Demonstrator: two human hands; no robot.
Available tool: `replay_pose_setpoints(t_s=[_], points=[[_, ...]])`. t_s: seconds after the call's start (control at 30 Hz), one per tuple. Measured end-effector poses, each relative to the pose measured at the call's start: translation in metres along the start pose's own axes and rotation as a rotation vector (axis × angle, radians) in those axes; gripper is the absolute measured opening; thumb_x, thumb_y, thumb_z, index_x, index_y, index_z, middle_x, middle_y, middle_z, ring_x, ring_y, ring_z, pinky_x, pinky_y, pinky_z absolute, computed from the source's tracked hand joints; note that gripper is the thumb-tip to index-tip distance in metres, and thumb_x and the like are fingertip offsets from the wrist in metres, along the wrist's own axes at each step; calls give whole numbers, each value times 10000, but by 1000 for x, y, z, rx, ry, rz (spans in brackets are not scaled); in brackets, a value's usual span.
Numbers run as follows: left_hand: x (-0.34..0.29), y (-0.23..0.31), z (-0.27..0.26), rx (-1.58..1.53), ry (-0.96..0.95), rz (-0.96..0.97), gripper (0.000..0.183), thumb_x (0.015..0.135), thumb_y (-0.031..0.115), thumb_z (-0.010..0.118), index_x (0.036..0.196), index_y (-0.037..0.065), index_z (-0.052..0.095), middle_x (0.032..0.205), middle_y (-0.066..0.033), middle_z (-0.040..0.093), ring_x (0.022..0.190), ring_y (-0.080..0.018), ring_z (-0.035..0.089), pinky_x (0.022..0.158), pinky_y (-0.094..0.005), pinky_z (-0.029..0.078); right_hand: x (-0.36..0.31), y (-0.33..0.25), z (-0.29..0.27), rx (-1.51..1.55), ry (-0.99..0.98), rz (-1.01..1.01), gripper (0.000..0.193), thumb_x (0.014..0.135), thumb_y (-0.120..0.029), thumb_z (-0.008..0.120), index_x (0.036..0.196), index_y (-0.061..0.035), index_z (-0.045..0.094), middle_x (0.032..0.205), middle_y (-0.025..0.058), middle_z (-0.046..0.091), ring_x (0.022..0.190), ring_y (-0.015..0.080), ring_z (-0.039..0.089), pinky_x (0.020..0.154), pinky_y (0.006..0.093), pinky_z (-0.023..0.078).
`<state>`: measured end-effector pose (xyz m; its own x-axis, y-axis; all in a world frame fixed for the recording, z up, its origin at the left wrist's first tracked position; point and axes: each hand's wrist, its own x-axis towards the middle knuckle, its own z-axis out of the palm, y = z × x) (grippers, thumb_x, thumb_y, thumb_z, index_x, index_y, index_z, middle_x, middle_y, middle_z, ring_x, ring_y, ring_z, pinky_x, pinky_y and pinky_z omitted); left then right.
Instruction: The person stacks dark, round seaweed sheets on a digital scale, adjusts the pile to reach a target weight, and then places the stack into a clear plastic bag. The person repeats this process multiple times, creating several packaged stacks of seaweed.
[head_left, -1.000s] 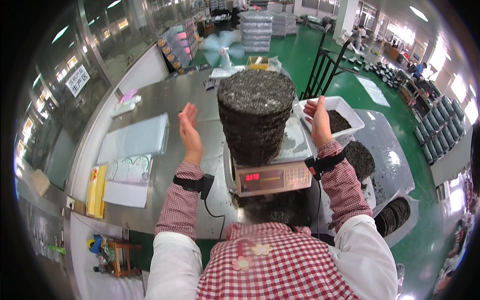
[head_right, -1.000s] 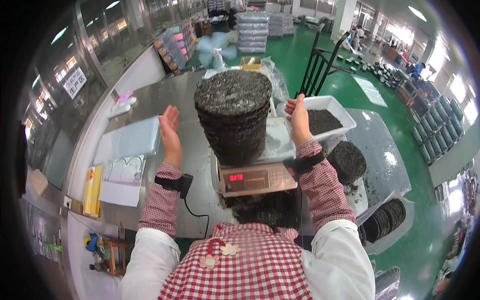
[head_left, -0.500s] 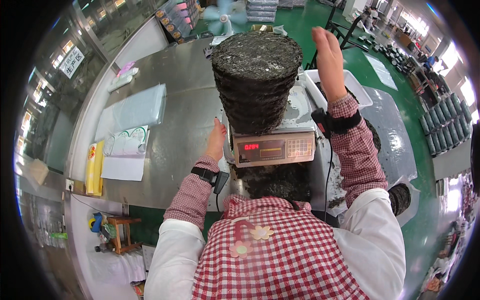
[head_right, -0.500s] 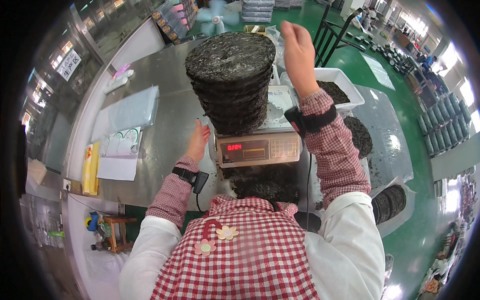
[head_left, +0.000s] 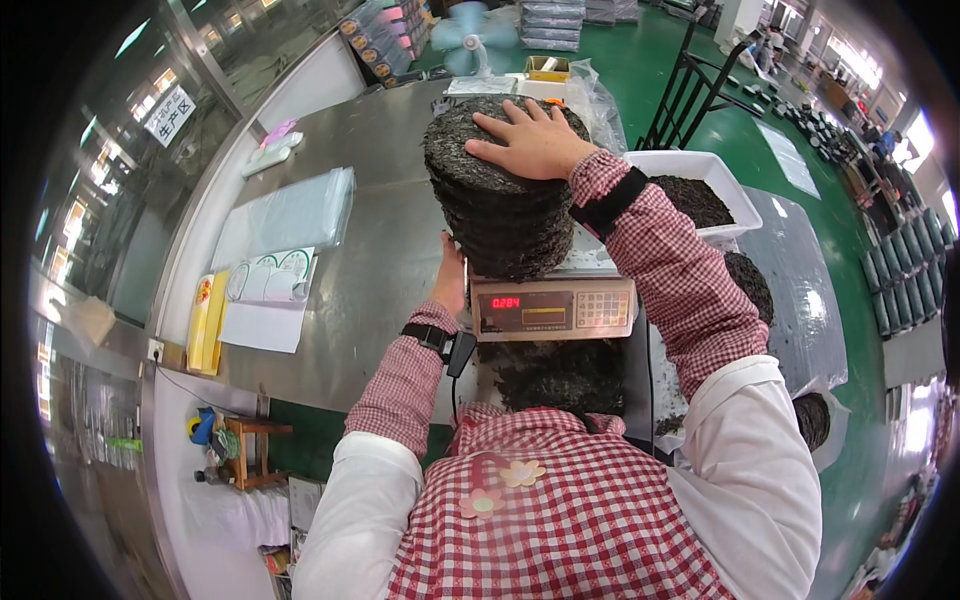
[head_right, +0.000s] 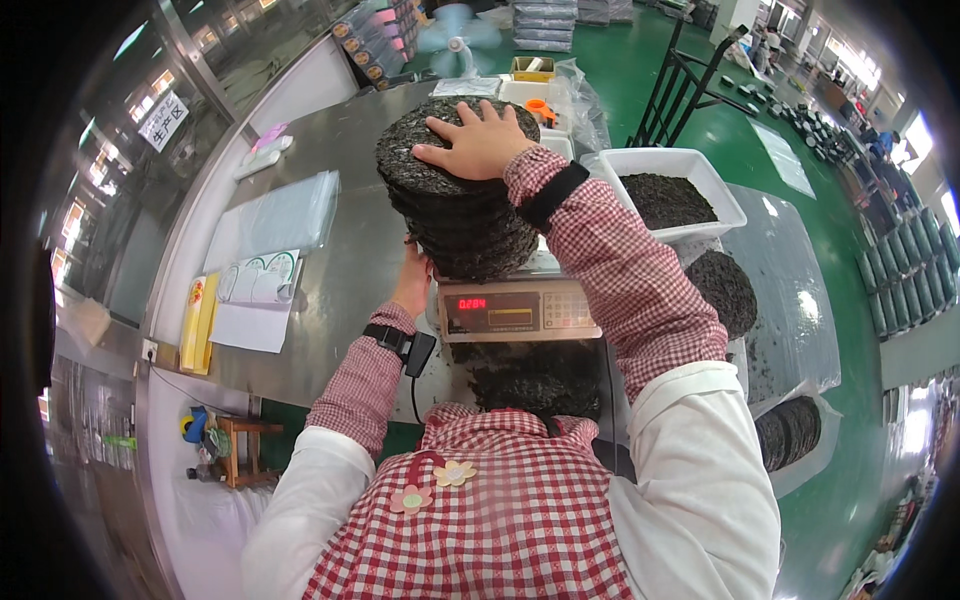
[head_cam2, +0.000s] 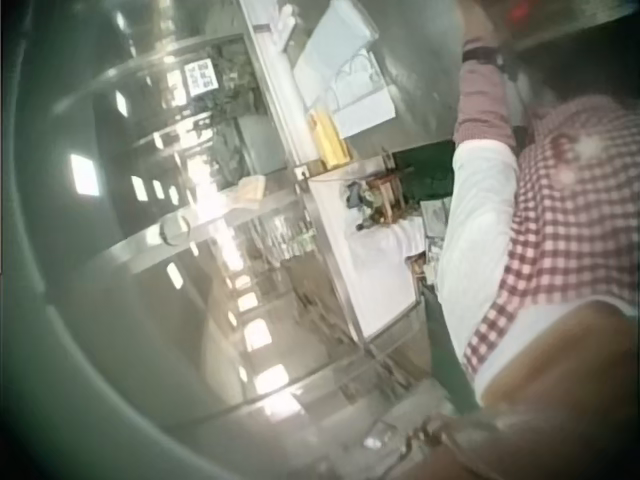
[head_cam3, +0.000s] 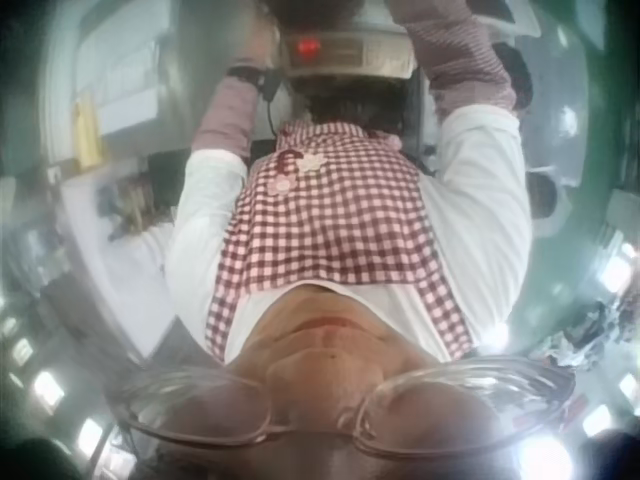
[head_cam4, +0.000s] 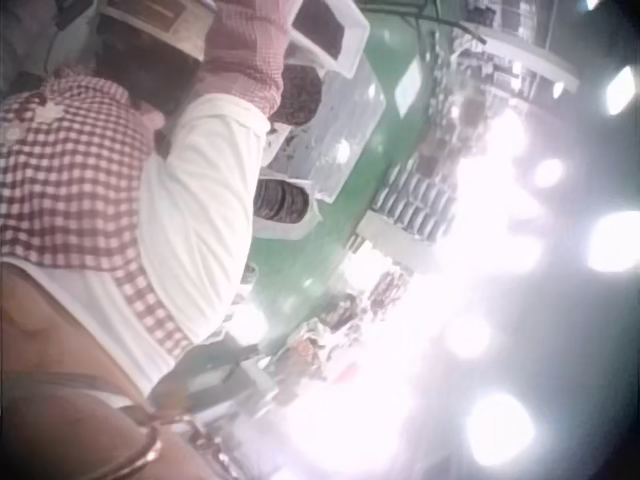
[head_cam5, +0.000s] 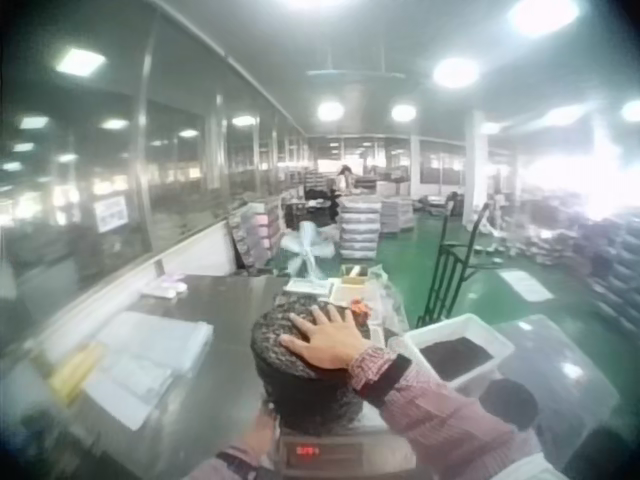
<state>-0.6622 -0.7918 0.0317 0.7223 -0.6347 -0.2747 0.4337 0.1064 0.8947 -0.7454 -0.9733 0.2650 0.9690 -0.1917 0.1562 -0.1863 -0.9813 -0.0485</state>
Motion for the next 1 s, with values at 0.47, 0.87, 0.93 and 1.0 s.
replay_pose_setpoints(t_s=[0.47,0.87,0.93,1.0], points=[[-5,-4,-39,-259,79,-23,658,1030,583,290,1492,119,350,1550,-106,353,1430,-289,305,1169,-483,203,-7,-20,11,275,244,0,815,927,-722,357,1548,-197,314,1578,208,294,1463,442,229,1180,588,151],[-66,112,-326,-476,-32,31,463,1047,326,414,1388,28,511,1370,-104,578,1238,-251,564,1086,-416,432,-25,-189,153,943,565,34,547,1052,-397,286,1442,-33,406,1400,220,358,1371,364,284,1179,424,185],[-66,105,-354,-315,1,-30,458,1047,325,421,1383,28,519,1348,-94,593,1215,-227,577,1070,-394,443,-38,-219,225,880,460,243,560,1055,-411,281,1436,-23,414,1386,222,358,1350,362,304,1170,422,194],[-69,95,-382,-218,35,-96,451,1048,319,424,1379,29,524,1331,-86,604,1199,-206,585,1056,-376,452,-49,-239,290,725,381,153,541,1065,-370,299,1466,-11,361,1431,190,381,1369,316,329,1159,406,248]])
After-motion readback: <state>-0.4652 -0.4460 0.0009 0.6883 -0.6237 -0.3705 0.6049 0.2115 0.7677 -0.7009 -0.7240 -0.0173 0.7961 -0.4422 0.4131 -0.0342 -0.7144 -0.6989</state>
